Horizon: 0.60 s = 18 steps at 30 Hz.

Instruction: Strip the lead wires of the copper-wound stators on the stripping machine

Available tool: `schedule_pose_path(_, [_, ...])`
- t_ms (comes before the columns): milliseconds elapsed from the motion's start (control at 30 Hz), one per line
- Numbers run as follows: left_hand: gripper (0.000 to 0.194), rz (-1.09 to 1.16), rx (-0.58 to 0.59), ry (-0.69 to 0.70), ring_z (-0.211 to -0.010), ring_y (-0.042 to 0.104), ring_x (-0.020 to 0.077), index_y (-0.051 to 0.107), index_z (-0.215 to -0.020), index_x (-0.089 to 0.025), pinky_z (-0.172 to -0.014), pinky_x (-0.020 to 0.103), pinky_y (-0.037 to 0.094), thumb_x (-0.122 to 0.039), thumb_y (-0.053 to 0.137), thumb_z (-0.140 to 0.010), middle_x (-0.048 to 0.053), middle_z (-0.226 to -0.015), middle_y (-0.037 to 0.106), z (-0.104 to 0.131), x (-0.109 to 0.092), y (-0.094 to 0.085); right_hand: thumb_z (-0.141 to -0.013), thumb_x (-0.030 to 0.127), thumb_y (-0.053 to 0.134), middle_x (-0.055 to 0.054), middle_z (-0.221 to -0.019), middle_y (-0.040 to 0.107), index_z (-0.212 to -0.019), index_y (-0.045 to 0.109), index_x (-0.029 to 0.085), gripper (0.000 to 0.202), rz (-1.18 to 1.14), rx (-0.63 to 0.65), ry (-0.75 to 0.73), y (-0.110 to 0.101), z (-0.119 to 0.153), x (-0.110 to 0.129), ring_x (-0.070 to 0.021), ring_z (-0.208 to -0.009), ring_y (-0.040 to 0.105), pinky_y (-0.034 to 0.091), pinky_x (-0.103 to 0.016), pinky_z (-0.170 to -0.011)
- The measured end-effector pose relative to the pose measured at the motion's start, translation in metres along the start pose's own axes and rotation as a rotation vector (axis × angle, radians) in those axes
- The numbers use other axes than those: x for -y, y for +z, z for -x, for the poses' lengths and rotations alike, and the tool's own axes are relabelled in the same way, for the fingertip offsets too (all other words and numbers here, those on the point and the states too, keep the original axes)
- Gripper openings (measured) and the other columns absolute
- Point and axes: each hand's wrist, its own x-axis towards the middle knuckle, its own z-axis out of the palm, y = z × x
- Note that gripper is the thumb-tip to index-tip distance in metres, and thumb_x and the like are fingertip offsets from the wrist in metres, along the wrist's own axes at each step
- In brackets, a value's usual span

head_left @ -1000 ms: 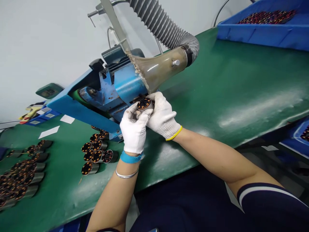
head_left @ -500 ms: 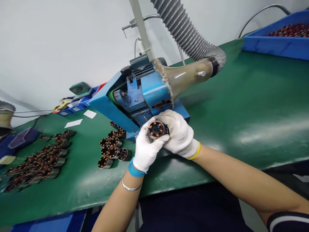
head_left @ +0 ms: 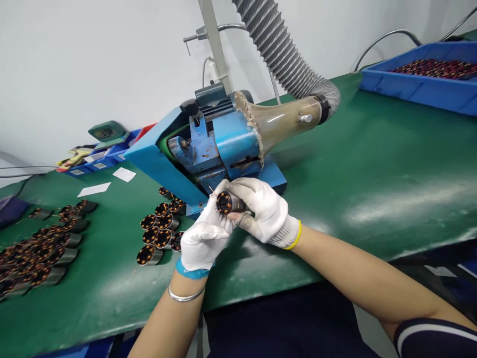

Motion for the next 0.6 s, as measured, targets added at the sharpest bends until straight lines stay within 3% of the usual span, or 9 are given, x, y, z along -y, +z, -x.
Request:
schedule_pose_path(100, [0.082, -0.092, 0.007, 0.017, -0.132, 0.051, 0.0321, 0.044, -0.142, -0.028, -0.106, 0.049, 0.049, -0.024, 0.067, -0.063, 0.010, -0.144, 0.052, -0.001, 0.001, -0.003, -0.093, 0.037, 0.043, -0.016, -0.114, 0.066, -0.124, 0.055, 0.014, 0.040, -0.013, 0.043, -0.032, -0.006, -0.002, -0.001, -0.0266, -0.106, 0.063, 0.053, -0.044, -0.091])
schedule_pose_path(233, [0.073, -0.387, -0.059, 0.055, -0.127, 0.056, 0.0298, 0.050, -0.137, -0.028, -0.102, 0.044, 0.053, -0.030, 0.077, -0.069, 0.009, -0.143, 0.054, -0.003, 0.003, -0.002, -0.091, 0.034, 0.043, -0.010, -0.094, 0.071, -0.097, 0.065, 0.019, 0.028, -0.019, 0.027, 0.028, -0.014, -0.006, 0.002, -0.0246, -0.090, 0.065, 0.053, -0.043, -0.086])
schedule_pose_path(333, [0.058, -0.602, -0.117, 0.114, -0.112, 0.066, 0.0280, 0.064, -0.118, -0.022, -0.097, 0.042, 0.055, -0.033, 0.083, -0.064, 0.010, -0.120, 0.069, -0.006, 0.006, 0.001, -0.090, 0.034, 0.045, -0.004, -0.075, 0.065, -0.079, 0.061, 0.020, 0.025, -0.245, -0.080, 0.358, -0.019, -0.011, 0.001, -0.0177, -0.072, 0.063, 0.055, -0.034, -0.073])
schedule_pose_path(433, [0.056, -0.695, -0.242, 0.169, -0.097, 0.070, 0.0260, 0.066, -0.106, -0.019, -0.090, 0.041, 0.058, -0.035, 0.088, -0.056, 0.008, -0.104, 0.073, -0.009, 0.010, 0.006, -0.089, 0.035, 0.045, 0.002, -0.064, 0.056, -0.072, 0.053, 0.021, 0.023, -0.610, -0.308, 0.778, -0.021, -0.018, -0.007, -0.0111, -0.056, 0.056, 0.053, -0.027, -0.060])
schedule_pose_path(500, [0.060, -0.695, -0.341, 0.226, -0.093, 0.071, 0.0243, 0.065, -0.106, -0.019, -0.088, 0.040, 0.059, -0.037, 0.089, -0.055, 0.008, -0.101, 0.073, -0.011, 0.014, 0.010, -0.086, 0.039, 0.048, 0.004, -0.062, 0.054, -0.070, 0.051, 0.021, 0.024, -0.700, -0.404, 0.912, -0.021, -0.021, -0.009, -0.0094, -0.053, 0.054, 0.053, -0.026, -0.057])
schedule_pose_path(600, [0.061, -0.642, -0.445, 0.317, -0.095, 0.071, 0.0228, 0.062, -0.112, -0.019, -0.089, 0.038, 0.058, -0.035, 0.087, -0.059, 0.008, -0.105, 0.072, -0.014, 0.018, 0.014, -0.080, 0.045, 0.060, 0.000, -0.068, 0.061, -0.074, 0.058, 0.019, 0.026, -0.605, -0.209, 0.909, -0.018, -0.021, -0.001, -0.0125, -0.061, 0.060, 0.054, -0.028, -0.062])
